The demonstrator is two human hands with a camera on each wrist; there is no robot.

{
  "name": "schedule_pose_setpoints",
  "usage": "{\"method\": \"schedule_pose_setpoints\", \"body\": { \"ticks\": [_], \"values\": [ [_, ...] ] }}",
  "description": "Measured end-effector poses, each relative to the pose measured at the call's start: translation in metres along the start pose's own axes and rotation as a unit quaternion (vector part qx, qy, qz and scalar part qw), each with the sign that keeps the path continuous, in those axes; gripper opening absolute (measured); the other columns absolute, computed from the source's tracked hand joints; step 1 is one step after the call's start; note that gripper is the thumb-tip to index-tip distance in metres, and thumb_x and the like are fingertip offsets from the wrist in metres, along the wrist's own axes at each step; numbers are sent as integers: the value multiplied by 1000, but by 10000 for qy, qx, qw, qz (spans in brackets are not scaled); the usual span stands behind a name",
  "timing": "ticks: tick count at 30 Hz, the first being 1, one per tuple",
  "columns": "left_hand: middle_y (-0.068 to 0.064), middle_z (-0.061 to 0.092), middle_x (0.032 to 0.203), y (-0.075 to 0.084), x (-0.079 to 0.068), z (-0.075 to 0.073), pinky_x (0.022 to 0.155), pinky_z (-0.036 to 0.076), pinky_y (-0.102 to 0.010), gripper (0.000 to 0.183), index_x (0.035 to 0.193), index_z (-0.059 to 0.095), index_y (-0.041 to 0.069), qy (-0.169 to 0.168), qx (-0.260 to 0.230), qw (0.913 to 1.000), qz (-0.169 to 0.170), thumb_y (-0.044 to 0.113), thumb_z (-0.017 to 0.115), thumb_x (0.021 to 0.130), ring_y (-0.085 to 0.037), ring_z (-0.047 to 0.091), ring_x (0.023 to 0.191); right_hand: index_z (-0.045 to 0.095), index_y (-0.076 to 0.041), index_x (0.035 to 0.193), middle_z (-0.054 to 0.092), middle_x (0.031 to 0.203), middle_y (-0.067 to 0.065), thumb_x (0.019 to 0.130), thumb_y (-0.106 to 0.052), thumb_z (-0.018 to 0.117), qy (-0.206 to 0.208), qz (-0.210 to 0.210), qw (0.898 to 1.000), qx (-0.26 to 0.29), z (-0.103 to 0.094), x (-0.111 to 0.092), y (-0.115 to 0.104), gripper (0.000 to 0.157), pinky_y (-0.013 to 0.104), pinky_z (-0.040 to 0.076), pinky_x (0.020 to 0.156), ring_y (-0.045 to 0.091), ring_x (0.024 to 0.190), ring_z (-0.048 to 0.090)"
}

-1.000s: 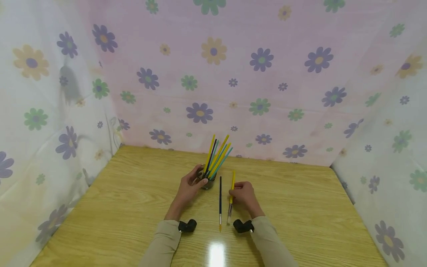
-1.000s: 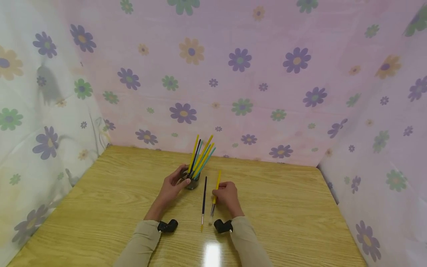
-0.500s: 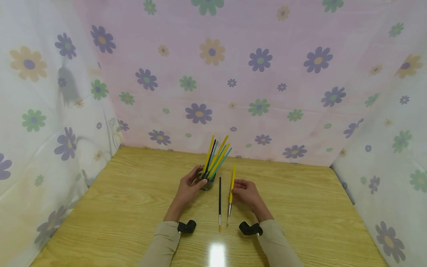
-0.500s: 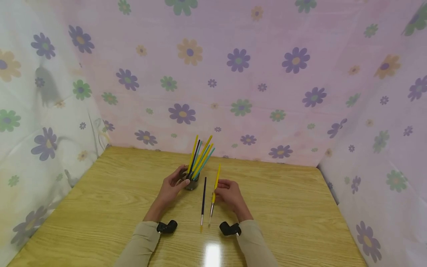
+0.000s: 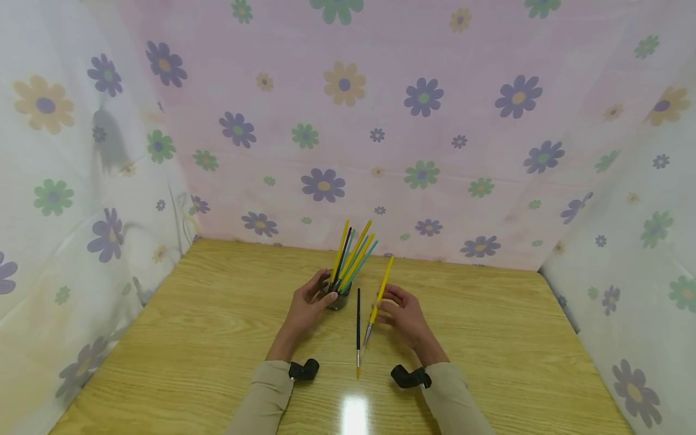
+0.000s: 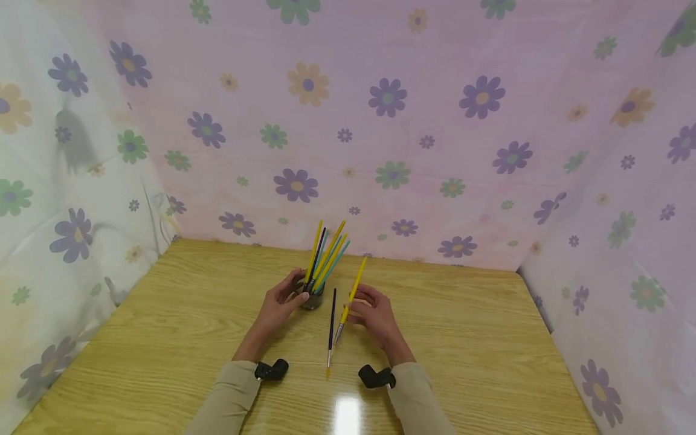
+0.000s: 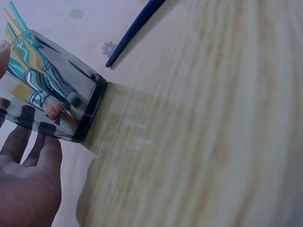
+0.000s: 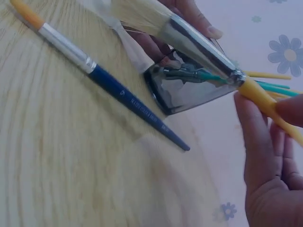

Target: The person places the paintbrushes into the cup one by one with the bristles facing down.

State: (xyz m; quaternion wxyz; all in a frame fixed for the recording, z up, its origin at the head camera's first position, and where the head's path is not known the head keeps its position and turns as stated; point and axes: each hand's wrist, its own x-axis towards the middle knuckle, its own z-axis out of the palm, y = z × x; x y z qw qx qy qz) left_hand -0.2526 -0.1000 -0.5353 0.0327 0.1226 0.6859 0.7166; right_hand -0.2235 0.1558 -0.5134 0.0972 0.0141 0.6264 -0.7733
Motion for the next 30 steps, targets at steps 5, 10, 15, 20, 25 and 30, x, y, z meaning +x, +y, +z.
{"method": "schedule_pose_setpoints", "body": {
  "ticks": [5, 10, 15, 20, 25, 30],
  "values": [
    [-12, 45, 157, -1, 0, -1, 123, 31, -46, 69, 159, 33, 3, -17, -63, 10000, 0, 5, 67, 98, -33, 39, 147, 47, 3, 138, 52, 125, 19, 99, 7, 56, 526, -824, 9935, 579, 13, 3, -9, 40, 34, 63, 85, 29, 111, 68],
    [-15, 44, 157, -1, 0, 0, 123, 31, -48, 70, 159, 32, 2, -39, -125, 9999, 61, 4, 67, 98, -35, 38, 147, 56, -3, 123, 58, 112, 10, 96, 8, 63, 1306, -2107, 9631, 1047, 27, 8, -20, 30, 33, 64, 82, 20, 98, 69],
    [-15, 43, 158, -2, 0, -1, 122, 32, -47, 71, 159, 31, 2, -78, -207, 9997, 93, 2, 66, 98, -36, 38, 147, 59, -2, 119, 61, 108, 9, 93, 8, 67, 1476, -2881, 9394, 1129, 39, 15, -30, 29, 32, 64, 80, 18, 94, 68],
    [-14, 43, 158, -2, 0, -1, 122, 32, -46, 71, 159, 31, 2, -66, -288, 9995, 80, 2, 66, 98, -35, 38, 147, 55, 9, 121, 60, 108, 13, 93, 9, 67, 1441, -3115, 9335, 1035, 48, 24, -36, 31, 32, 64, 78, 15, 91, 67],
    [-15, 43, 158, -4, 1, -1, 123, 32, -47, 70, 159, 31, 1, -106, -284, 9994, 143, 2, 66, 98, -36, 38, 147, 52, 12, 124, 60, 110, 14, 92, 9, 68, 1582, -3132, 9321, 894, 57, 33, -35, 35, 35, 64, 79, 16, 92, 66],
    [-14, 43, 158, -4, 1, -1, 123, 31, -47, 71, 159, 31, 2, -116, -227, 9996, 128, 3, 67, 98, -34, 37, 148, 53, 11, 127, 58, 116, 20, 93, 12, 65, 1677, -2919, 9399, 571, 62, 42, -26, 36, 39, 64, 83, 24, 97, 64]
  ]
}}
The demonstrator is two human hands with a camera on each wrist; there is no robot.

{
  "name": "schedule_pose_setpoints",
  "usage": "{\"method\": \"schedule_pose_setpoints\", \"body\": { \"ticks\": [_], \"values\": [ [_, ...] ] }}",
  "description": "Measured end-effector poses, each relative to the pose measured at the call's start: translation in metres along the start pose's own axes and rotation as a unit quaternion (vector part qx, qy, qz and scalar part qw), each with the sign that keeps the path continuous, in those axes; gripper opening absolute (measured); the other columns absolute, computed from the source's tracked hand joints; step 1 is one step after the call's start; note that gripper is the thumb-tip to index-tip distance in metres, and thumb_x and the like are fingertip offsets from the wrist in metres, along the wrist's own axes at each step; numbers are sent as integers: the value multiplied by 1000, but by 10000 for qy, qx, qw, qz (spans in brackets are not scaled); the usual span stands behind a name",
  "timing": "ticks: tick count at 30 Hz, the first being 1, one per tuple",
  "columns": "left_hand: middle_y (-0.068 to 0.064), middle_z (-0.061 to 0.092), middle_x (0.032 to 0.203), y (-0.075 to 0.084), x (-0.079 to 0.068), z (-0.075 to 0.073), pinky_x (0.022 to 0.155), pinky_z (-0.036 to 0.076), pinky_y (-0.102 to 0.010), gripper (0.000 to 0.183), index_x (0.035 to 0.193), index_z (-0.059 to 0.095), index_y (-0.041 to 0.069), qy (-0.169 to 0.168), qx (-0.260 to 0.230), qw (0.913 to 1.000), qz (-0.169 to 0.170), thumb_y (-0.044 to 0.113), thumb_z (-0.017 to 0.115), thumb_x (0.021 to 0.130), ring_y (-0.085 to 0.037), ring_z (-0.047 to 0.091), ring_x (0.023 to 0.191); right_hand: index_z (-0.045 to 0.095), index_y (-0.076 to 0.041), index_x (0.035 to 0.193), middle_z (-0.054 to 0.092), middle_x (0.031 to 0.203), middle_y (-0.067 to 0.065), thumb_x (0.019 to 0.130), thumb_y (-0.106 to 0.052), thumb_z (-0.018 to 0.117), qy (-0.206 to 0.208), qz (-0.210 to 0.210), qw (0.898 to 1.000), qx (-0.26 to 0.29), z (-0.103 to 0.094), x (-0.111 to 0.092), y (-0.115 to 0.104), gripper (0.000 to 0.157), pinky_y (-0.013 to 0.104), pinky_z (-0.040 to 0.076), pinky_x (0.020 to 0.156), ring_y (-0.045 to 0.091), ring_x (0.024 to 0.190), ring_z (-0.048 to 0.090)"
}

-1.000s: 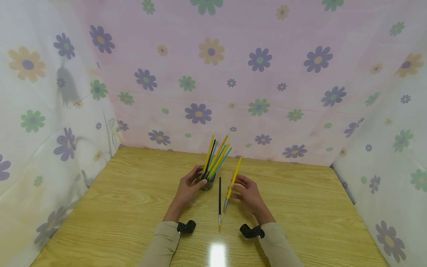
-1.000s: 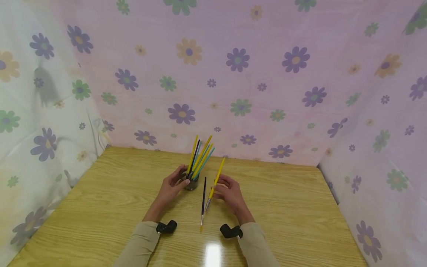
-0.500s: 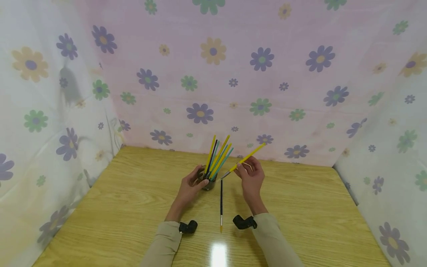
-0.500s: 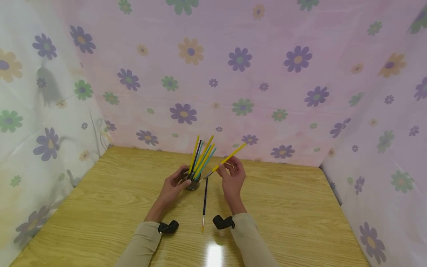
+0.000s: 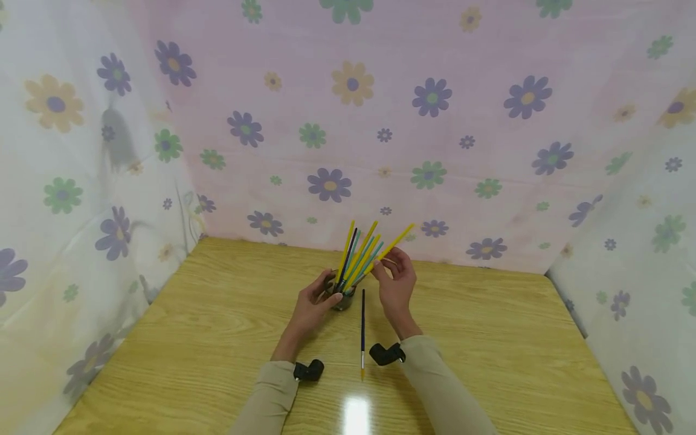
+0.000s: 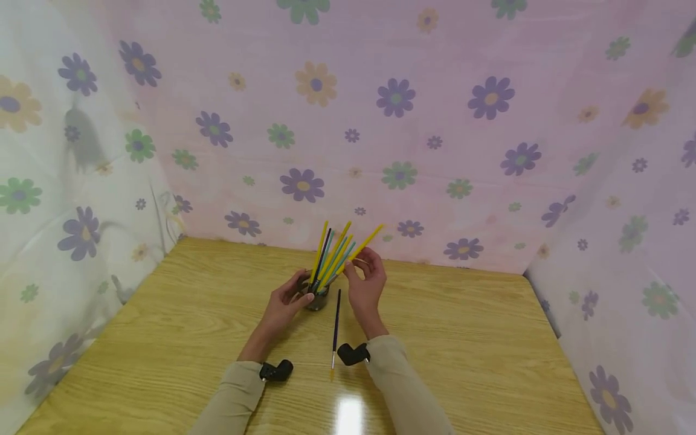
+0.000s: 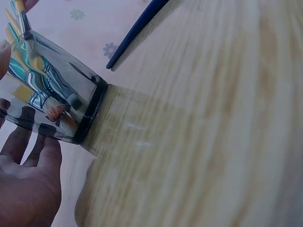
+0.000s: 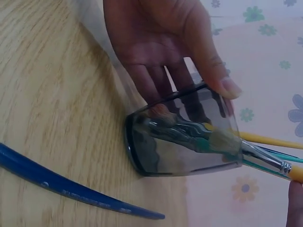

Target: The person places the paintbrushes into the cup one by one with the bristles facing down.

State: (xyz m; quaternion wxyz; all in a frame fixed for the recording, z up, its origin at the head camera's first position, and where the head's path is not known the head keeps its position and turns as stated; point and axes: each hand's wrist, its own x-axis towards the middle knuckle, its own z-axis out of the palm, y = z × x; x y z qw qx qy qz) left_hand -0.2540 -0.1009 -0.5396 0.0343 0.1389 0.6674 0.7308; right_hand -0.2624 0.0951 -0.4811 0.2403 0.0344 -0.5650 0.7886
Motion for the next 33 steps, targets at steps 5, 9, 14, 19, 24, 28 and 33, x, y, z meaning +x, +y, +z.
{"method": "schedule_pose_setpoints", "body": {
  "ticks": [5, 9, 14, 19, 24, 28, 33],
  "values": [
    [-13, 44, 158, 0, 0, 0, 123, 31, -47, 71, 159, 32, 3, 35, -38, 10000, -42, 4, 68, 97, -34, 38, 148, 54, 11, 129, 55, 122, 29, 94, 9, 66, -156, 51, 9994, -293, 4, -1, 9, 38, 31, 63, 81, 20, 97, 63],
    [-12, 46, 157, 1, 1, 1, 123, 31, -48, 70, 158, 34, 3, 74, -2, 9999, -68, 5, 68, 97, -34, 39, 147, 55, 10, 132, 55, 125, 29, 95, 6, 67, -196, 17, 9983, -542, 7, -2, 10, 39, 26, 63, 80, 24, 100, 63],
    [-12, 46, 156, 1, 1, 1, 123, 31, -47, 70, 158, 34, 3, 126, 56, 9998, -119, 4, 68, 97, -34, 40, 147, 58, 6, 135, 57, 125, 26, 95, 8, 65, -176, 118, 9976, -663, 9, -5, 13, 41, 29, 63, 81, 40, 106, 62],
    [-13, 45, 157, 2, 1, 2, 123, 31, -46, 69, 158, 35, 4, 201, 88, 9996, -194, 3, 68, 97, -33, 40, 147, 59, 8, 134, 57, 124, 30, 94, 13, 63, -270, 185, 9975, -632, 13, -11, 15, 41, 39, 64, 82, 51, 109, 58],
    [-11, 43, 159, 4, 0, 2, 122, 33, -43, 69, 158, 37, 7, 244, 71, 9993, -271, 4, 69, 97, -31, 39, 147, 58, 14, 133, 57, 123, 36, 93, 14, 61, -406, 43, 9954, -871, 21, -19, 2, 40, 27, 63, 79, 55, 108, 59],
    [-10, 43, 159, 4, 0, 2, 122, 34, -43, 67, 157, 40, 11, 249, 65, 9993, -257, 4, 69, 97, -29, 39, 147, 59, 13, 134, 60, 122, 34, 94, 13, 61, -483, 7, 9936, -1025, 25, -22, -2, 40, 21, 61, 77, 50, 107, 61],
    [-11, 42, 159, 5, 1, 1, 122, 34, -43, 67, 156, 42, 12, 251, 63, 9994, -224, 3, 69, 96, -31, 40, 147, 57, 12, 137, 61, 125, 33, 95, 12, 61, -614, 64, 9912, -1167, 26, -25, -3, 42, 20, 60, 79, 48, 107, 62]
  ]
}}
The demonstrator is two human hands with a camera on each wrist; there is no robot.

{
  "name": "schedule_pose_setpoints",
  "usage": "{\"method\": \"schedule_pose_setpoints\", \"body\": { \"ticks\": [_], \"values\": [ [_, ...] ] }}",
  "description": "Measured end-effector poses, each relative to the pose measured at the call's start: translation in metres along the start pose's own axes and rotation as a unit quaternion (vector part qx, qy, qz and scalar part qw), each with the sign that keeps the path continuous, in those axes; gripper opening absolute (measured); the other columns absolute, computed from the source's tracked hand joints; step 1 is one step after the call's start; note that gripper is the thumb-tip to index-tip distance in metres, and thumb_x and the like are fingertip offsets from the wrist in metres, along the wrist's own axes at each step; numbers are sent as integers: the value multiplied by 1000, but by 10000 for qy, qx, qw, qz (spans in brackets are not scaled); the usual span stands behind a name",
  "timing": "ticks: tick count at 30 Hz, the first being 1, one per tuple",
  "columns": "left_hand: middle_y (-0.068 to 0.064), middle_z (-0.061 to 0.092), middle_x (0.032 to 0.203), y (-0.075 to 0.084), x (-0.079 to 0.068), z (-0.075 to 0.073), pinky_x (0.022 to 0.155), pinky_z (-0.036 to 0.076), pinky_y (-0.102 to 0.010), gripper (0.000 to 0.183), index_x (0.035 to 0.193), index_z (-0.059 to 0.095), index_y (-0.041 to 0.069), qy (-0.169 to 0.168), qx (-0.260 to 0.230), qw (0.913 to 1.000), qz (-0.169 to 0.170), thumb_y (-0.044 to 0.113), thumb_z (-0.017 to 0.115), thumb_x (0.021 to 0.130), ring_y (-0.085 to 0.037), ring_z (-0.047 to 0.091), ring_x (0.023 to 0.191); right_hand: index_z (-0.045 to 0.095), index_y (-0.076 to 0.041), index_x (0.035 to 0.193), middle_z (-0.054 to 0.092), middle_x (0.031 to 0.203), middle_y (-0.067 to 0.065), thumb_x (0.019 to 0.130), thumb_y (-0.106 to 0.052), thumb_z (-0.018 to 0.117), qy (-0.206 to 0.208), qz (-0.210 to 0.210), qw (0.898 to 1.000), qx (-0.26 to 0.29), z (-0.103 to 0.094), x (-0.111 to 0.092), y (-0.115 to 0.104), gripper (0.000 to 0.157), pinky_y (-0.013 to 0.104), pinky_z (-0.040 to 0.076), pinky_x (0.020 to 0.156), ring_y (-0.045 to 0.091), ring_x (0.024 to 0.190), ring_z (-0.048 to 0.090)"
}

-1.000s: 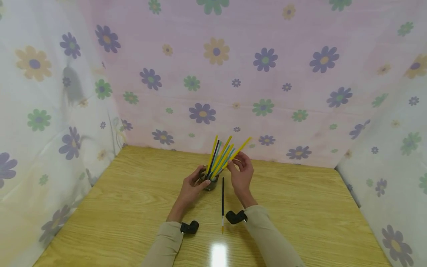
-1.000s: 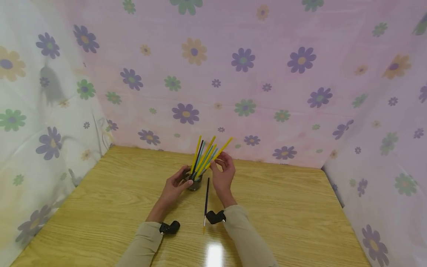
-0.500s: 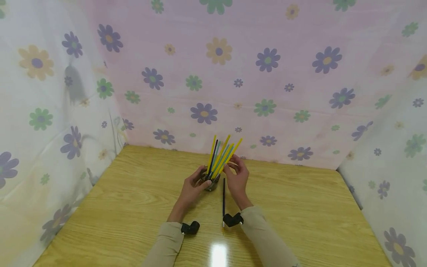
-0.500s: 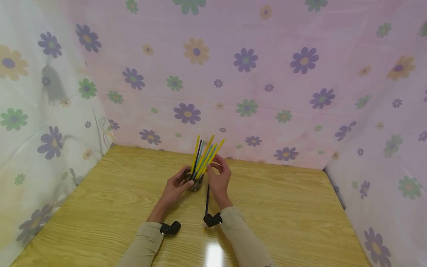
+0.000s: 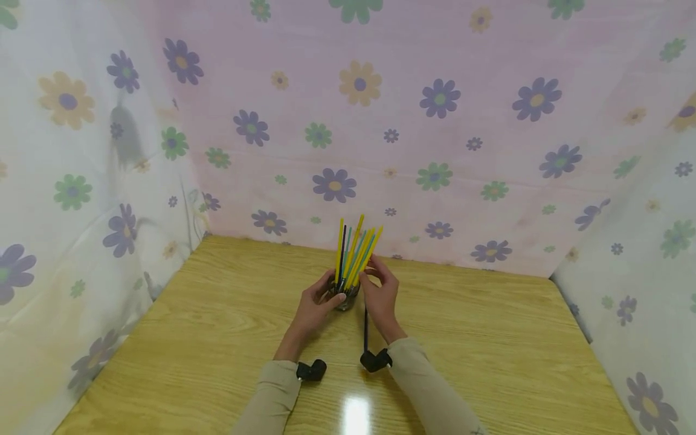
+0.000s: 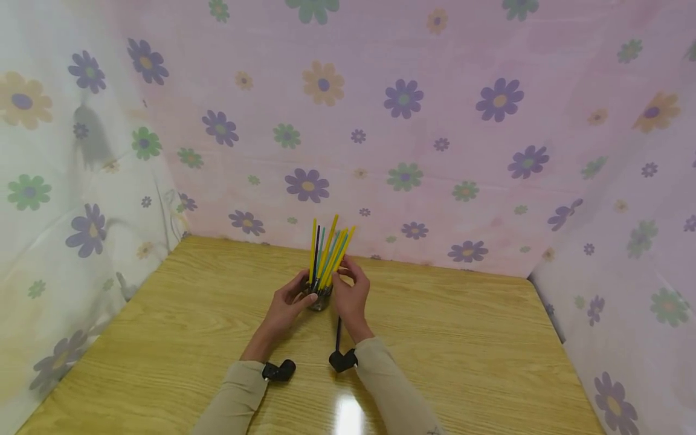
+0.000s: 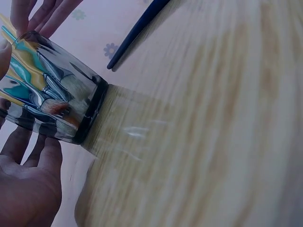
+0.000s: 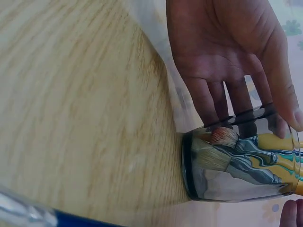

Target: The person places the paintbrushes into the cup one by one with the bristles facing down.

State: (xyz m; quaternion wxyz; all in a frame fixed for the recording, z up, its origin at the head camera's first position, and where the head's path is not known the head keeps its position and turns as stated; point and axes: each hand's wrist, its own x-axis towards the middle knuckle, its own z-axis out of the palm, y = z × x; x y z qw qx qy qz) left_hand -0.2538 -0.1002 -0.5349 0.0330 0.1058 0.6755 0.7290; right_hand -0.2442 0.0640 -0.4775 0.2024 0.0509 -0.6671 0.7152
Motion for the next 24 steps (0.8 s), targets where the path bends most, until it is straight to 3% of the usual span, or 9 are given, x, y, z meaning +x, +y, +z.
{"method": "schedule_pose_setpoints", "body": {
  "ticks": [7, 15, 20, 24],
  "values": [
    [-13, 41, 160, -1, 0, 1, 121, 34, -43, 68, 157, 40, 9, -22, -2, 10000, 68, 3, 69, 96, -32, 39, 147, 56, 10, 140, 62, 128, 32, 95, 12, 62, -111, 37, 9998, -182, -5, -3, 14, 45, 19, 60, 80, 51, 108, 61],
    [-12, 41, 160, -2, -1, 1, 122, 34, -42, 69, 158, 38, 8, -31, 25, 10000, 80, 5, 70, 96, -31, 39, 148, 60, -1, 140, 65, 128, 23, 96, 0, 68, 30, 316, 9989, -347, -15, -11, 35, 46, 15, 57, 79, 38, 108, 66],
    [-12, 39, 161, -4, -2, 0, 122, 33, -42, 72, 159, 34, 5, -77, 26, 9999, 145, 5, 69, 97, -31, 36, 149, 59, 4, 139, 63, 129, 27, 97, -2, 66, 228, 996, 9947, 95, -28, -22, 39, 43, 23, 60, 84, 23, 103, 68],
    [-11, 39, 161, -5, -1, 0, 122, 33, -40, 72, 159, 34, 7, -102, 73, 9998, 137, 5, 69, 97, -31, 36, 149, 53, 8, 142, 59, 133, 28, 100, -4, 63, 279, 1807, 9818, 509, -40, -30, 40, 44, 31, 62, 88, 14, 100, 68]
  ]
}}
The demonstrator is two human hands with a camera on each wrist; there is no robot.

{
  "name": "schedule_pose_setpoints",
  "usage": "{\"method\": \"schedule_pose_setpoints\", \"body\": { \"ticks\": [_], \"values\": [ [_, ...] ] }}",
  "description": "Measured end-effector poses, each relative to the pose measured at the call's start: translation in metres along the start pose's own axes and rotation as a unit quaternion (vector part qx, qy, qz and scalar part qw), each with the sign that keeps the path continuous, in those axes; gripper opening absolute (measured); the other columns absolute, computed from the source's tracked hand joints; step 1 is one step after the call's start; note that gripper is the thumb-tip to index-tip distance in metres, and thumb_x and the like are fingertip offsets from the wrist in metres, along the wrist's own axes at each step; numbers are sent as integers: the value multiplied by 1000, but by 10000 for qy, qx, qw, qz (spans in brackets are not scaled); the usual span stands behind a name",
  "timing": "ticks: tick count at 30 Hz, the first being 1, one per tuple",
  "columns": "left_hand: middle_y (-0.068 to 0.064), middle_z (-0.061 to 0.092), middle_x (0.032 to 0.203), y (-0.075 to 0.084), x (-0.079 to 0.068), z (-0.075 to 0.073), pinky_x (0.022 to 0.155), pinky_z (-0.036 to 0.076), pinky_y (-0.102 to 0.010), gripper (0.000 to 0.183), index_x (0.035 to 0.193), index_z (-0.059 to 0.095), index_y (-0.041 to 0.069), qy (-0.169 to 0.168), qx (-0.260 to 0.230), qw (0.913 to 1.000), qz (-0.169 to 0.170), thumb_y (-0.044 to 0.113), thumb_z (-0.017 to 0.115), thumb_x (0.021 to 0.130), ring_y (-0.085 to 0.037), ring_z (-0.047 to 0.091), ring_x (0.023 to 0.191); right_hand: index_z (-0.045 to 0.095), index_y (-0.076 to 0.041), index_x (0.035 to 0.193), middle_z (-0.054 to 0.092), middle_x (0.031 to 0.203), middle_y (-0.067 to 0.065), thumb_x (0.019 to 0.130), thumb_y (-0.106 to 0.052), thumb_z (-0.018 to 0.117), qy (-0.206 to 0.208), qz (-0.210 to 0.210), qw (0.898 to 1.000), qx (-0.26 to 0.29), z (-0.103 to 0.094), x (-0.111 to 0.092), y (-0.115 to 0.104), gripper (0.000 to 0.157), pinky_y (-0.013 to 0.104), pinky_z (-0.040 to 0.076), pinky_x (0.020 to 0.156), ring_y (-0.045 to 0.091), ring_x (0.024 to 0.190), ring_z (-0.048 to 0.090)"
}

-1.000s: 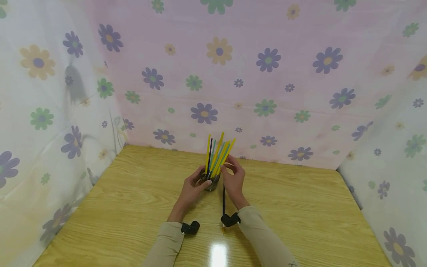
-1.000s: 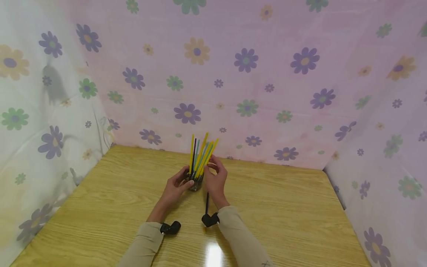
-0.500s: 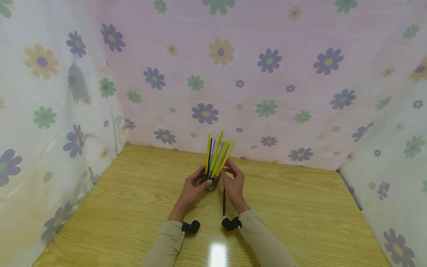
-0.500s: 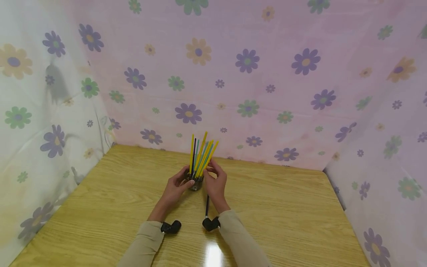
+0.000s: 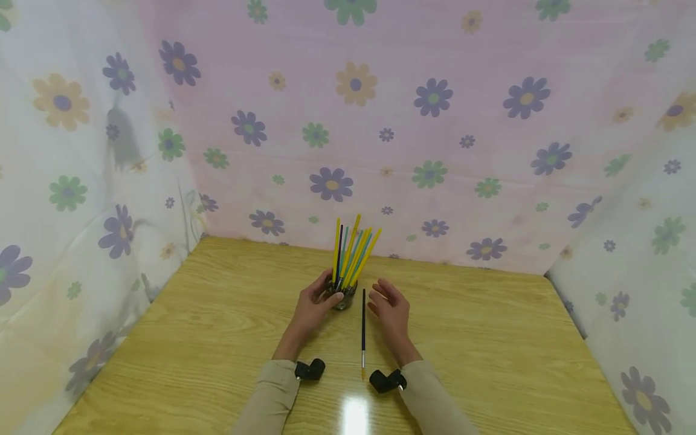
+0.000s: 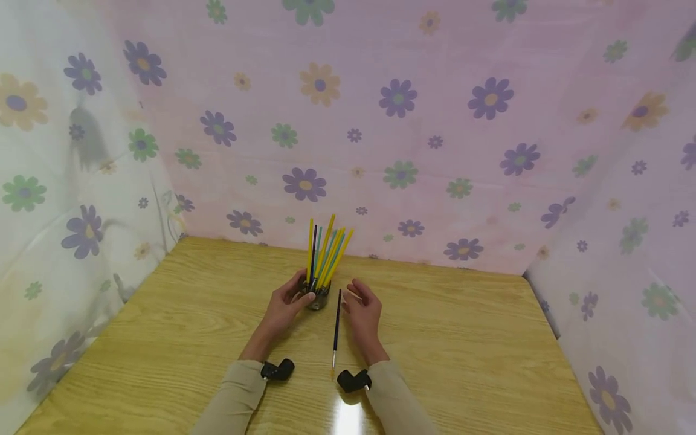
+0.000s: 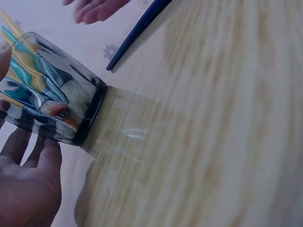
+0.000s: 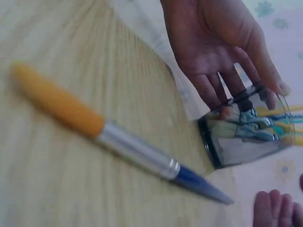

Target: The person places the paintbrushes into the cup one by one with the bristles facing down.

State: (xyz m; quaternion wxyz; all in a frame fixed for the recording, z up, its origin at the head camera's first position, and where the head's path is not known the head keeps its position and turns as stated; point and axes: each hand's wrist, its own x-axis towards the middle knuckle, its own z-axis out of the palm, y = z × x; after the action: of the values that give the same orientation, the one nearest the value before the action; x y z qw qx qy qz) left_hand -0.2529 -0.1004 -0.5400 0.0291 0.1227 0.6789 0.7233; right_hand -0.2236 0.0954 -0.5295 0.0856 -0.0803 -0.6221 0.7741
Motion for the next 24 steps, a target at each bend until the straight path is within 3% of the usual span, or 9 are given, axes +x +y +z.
{"method": "schedule_pose_setpoints", "body": {
  "ticks": [5, 10, 14, 20, 24],
  "values": [
    [-10, 38, 162, 1, 1, 0, 122, 32, -40, 72, 159, 34, 7, -17, 16, 10000, -9, 5, 69, 97, -30, 36, 149, 50, 9, 144, 60, 134, 25, 102, -8, 61, 18, 807, 9963, 301, -13, -6, -2, 46, 28, 62, 83, 14, 97, 69],
    [-9, 38, 162, 1, 1, 0, 122, 32, -40, 73, 160, 32, 7, -12, 12, 10000, -78, 6, 69, 97, -29, 35, 150, 50, 10, 142, 69, 119, 18, 102, -8, 62, 0, 1283, 9908, 435, -23, -8, -5, 46, 28, 63, 78, 13, 88, 72],
    [-10, 38, 162, 3, 0, 0, 122, 33, -41, 72, 160, 32, 6, -7, 22, 10000, -68, 5, 68, 97, -30, 35, 150, 51, 8, 142, 68, 121, 21, 102, -11, 62, -140, 1588, 9869, 231, -27, -7, -9, 46, 28, 64, 74, 14, 89, 74],
    [-9, 38, 162, 3, 0, 0, 122, 32, -42, 71, 159, 33, 7, 6, 52, 9999, -96, 5, 68, 97, -29, 35, 150, 53, 9, 140, 61, 130, 28, 99, -13, 67, -608, 1505, 9822, -947, -25, -10, -14, 48, 34, 65, 76, 25, 102, 72],
    [-9, 38, 162, 2, 1, 0, 123, 32, -42, 71, 159, 34, 7, 25, 53, 10000, -73, 6, 69, 97, -28, 35, 150, 57, 11, 136, 62, 129, 28, 94, -11, 73, -811, 1164, 9692, -2015, -17, -10, -17, 51, 37, 65, 76, 34, 111, 67]
  ]
}}
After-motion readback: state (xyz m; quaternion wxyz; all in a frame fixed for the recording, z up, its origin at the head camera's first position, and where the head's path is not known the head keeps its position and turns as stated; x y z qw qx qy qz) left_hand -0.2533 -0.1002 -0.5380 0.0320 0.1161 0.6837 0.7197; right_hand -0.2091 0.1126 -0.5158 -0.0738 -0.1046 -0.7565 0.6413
